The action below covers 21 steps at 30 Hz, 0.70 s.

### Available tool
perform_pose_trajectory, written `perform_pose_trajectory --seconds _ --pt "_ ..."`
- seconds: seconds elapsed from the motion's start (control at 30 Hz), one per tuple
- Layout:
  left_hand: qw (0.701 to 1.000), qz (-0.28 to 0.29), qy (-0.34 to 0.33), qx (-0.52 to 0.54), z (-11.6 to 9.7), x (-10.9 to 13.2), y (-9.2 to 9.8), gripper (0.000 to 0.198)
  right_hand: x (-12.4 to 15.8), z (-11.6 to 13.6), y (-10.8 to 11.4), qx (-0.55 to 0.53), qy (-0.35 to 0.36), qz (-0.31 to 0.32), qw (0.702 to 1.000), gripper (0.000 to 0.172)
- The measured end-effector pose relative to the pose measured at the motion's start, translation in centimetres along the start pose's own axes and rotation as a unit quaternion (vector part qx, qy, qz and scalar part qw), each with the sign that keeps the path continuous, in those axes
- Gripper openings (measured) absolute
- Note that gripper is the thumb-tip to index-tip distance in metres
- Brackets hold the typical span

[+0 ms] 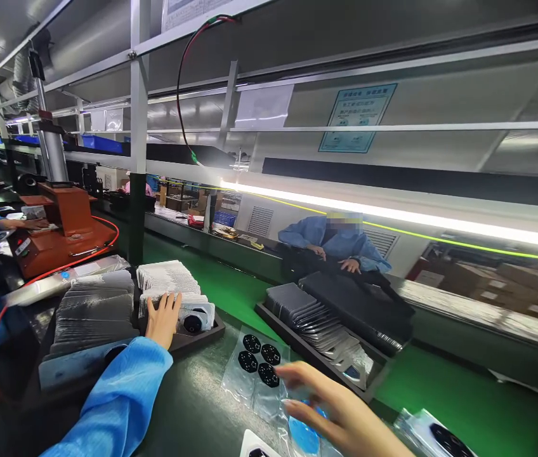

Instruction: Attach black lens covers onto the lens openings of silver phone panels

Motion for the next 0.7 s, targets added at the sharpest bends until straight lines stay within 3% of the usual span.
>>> perform_pose_trajectory --seconds 0.07,0.13,0.23,0.33,0.5,0.7 --pt "1.0 -0.004 0.002 0.004 0.0 0.1 0.1 0.052 -4.9 2.8 -3.2 0.069 0.044 0.041 0.996 0.03" --pt "1.0 -0.01 0.001 0.009 0.0 0.2 0.2 0.06 -9.6 4.5 -7.1 0.175 0.082 0.087 0.977 0.048" --pt "1.0 -0.018 -0.002 0.019 0.2 0.3 0.4 0.079 -15.7 5.0 -12.2 0.219 0.094 0.109 0.965 0.069" --pt "0.999 -0.018 -0.001 0.029 0.3 0.3 0.3 0.083 -19.8 4.2 -16.4 0.252 0.097 0.145 0.952 0.094" --pt "0.999 -0.003 0.016 0.043 0.6 0.0 -0.5 0.077 -22.8 2.1 -20.7 0.293 0.1 0.21 0.927 0.109" --pt "0.998 0.023 0.026 0.057 0.8 0.0 -1.3 0.075 -22.8 1.7 -21.5 0.323 0.123 0.188 0.919 0.098"
Point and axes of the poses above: each hand's wrist, its own x-axis away from the middle knuckle, its own y-axis out of the back of the hand, z = x × y, the point moved 9 cm from there along -x, towards the middle knuckle, and after that the axes turned 5 degrees about -z, right-handed, at the moved point
